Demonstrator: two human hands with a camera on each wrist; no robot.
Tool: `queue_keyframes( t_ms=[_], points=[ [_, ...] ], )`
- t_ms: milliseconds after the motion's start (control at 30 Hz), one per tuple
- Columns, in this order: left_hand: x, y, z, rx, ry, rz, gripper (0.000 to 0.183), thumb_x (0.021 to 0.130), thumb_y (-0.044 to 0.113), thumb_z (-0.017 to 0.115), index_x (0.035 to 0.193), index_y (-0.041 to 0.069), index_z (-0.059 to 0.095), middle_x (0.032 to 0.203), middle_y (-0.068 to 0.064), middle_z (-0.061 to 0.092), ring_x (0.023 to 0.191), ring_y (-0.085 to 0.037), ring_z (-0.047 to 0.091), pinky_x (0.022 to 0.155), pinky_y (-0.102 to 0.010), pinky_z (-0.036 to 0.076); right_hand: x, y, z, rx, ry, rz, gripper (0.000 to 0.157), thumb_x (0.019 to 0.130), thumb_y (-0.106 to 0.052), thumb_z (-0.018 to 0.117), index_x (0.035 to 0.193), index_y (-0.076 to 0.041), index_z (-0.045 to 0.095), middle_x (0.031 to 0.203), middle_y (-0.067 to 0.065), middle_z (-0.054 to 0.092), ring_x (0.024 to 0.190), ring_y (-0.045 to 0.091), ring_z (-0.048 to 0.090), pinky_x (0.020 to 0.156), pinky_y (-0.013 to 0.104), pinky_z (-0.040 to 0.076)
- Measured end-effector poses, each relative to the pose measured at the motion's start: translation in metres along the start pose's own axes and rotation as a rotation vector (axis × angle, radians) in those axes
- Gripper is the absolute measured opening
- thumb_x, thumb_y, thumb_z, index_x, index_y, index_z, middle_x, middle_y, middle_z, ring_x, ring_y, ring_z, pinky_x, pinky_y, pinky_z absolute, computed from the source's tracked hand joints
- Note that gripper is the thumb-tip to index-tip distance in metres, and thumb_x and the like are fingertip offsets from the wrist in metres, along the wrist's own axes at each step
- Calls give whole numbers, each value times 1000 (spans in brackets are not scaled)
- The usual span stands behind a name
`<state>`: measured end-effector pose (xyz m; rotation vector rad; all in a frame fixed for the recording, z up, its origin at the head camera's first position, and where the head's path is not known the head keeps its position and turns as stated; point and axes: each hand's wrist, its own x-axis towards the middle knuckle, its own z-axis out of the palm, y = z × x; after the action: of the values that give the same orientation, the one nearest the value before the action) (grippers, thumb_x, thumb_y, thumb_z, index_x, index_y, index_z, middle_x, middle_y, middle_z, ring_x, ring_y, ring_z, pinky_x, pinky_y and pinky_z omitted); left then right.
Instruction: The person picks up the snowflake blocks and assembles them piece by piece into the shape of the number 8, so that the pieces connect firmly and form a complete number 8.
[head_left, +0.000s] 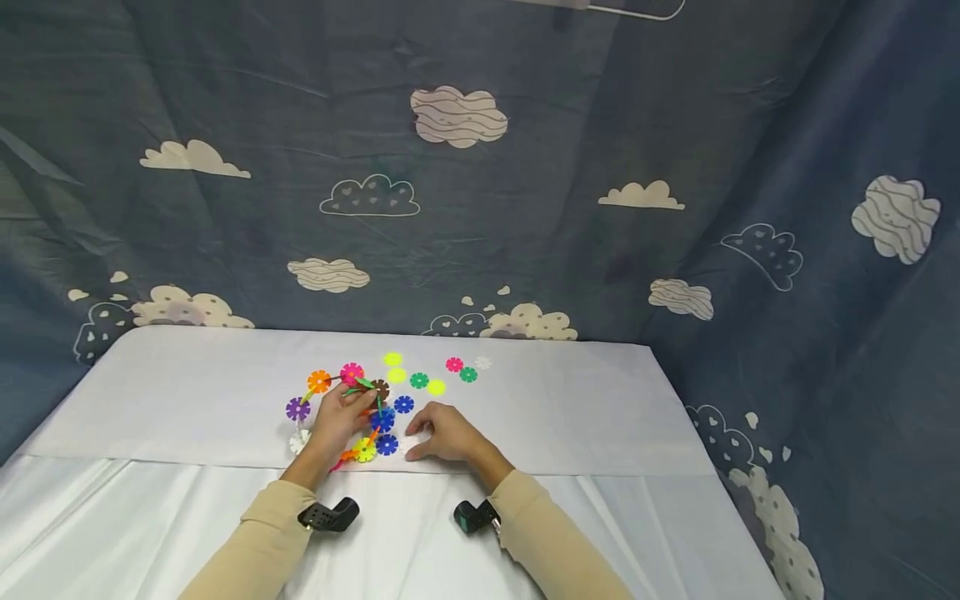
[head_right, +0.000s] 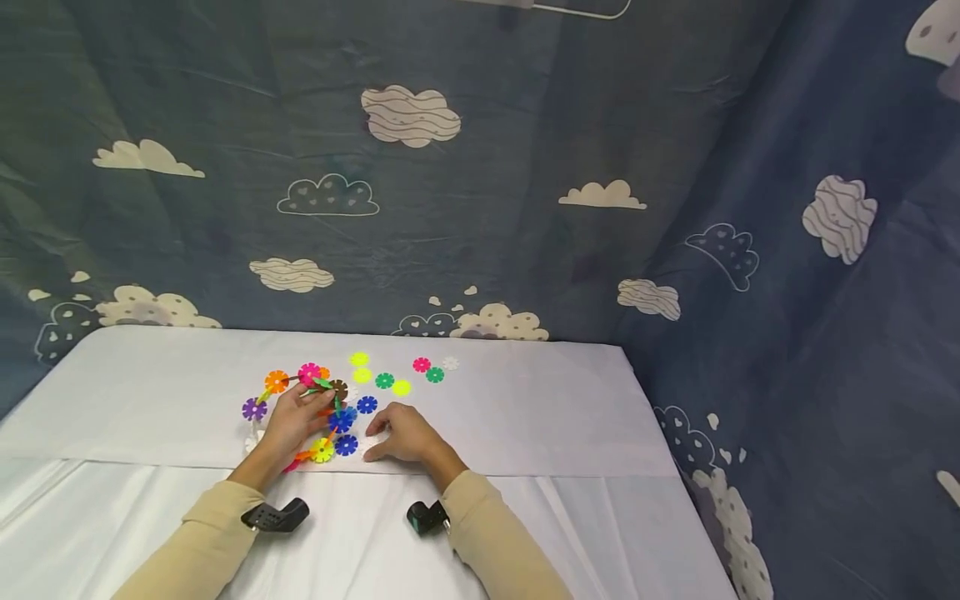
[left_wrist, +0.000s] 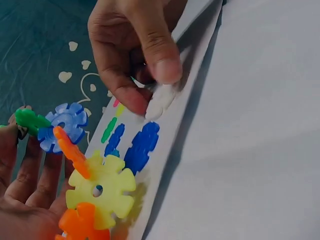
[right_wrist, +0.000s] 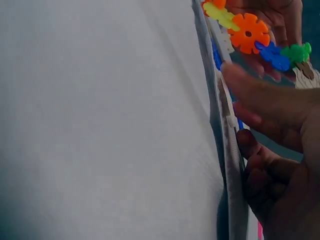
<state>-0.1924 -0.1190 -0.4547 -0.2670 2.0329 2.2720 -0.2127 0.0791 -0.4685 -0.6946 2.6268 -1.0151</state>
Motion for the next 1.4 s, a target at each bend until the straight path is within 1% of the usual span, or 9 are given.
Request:
queue_keyframes(
  t_ms=[100, 267, 467, 533, 600, 767, 1000, 1233, 1400],
  points=[
    [0, 0, 0, 3, -18, 8, 36, 101, 13, 52, 129, -7, 43, 129, -28, 55, 84, -3, 65, 77, -21, 55, 1, -1, -2, -39, -32, -12, 23, 71, -19, 87, 86, -14, 70, 78, -8, 56, 72, 8, 46, 66, 20, 40],
    [1, -1, -3, -20, -33, 17, 33, 101, 11, 50, 128, -7, 42, 125, -26, 59, 83, -7, 68, 77, -24, 56, 3, 2, -3, 70, 15, -36, 24, 70, -8, 86, 83, -9, 67, 71, -5, 56, 63, 7, 47, 58, 19, 41],
    [1, -3, -7, -23, -33, 6, 35, 100, 13, 52, 128, -6, 42, 122, -22, 62, 83, -9, 69, 76, -24, 56, 13, 6, -12, 448, 25, -17, 13, 79, 4, 74, 92, 5, 69, 72, 3, 63, 55, 10, 58, 52, 24, 52],
    [0, -3, -7, -16, -27, 19, 34, 100, 13, 53, 127, -6, 43, 121, -21, 62, 83, -8, 68, 76, -24, 56, 20, 3, -19, 568, 48, -44, 14, 84, 4, 70, 97, 9, 68, 77, 11, 66, 58, 14, 61, 56, 29, 55],
    [1, -4, -6, -9, -23, 33, 32, 100, 13, 54, 124, -7, 46, 116, -18, 65, 82, -8, 67, 75, -24, 56, 28, -4, -27, 625, 74, -91, 16, 88, 1, 66, 101, 11, 67, 83, 16, 68, 64, 15, 62, 63, 32, 57],
    [2, -5, -5, -6, 3, 47, 26, 99, 11, 54, 116, -7, 50, 101, -6, 68, 79, -7, 66, 72, -22, 56, 49, -30, -43, 574, 55, -190, 22, 95, -9, 60, 105, 10, 64, 91, 21, 67, 76, 20, 63, 78, 37, 56],
    [1, -6, -1, 19, 13, 56, 23, 99, 10, 54, 115, -6, 50, 100, -7, 68, 79, -7, 65, 73, -22, 55, 46, -67, -55, 476, -24, -209, 19, 97, -3, 55, 103, 14, 61, 96, 30, 62, 85, 38, 61, 87, 52, 51],
    [2, -8, -1, -5, 17, 65, 20, 98, 7, 54, 113, -6, 51, 99, -6, 68, 80, -6, 64, 76, -22, 55, 65, -52, -40, 370, -10, -245, 14, 94, -4, 61, 100, 8, 64, 92, 15, 65, 76, 11, 58, 75, 21, 53],
    [2, -9, -1, -8, 34, 64, 21, 98, 7, 56, 112, -8, 52, 96, -5, 68, 79, -6, 64, 75, -21, 55, 66, -53, -38, 361, 7, -211, 17, 91, -7, 66, 103, 6, 67, 97, 15, 68, 81, 11, 63, 77, 23, 54]
  ],
)
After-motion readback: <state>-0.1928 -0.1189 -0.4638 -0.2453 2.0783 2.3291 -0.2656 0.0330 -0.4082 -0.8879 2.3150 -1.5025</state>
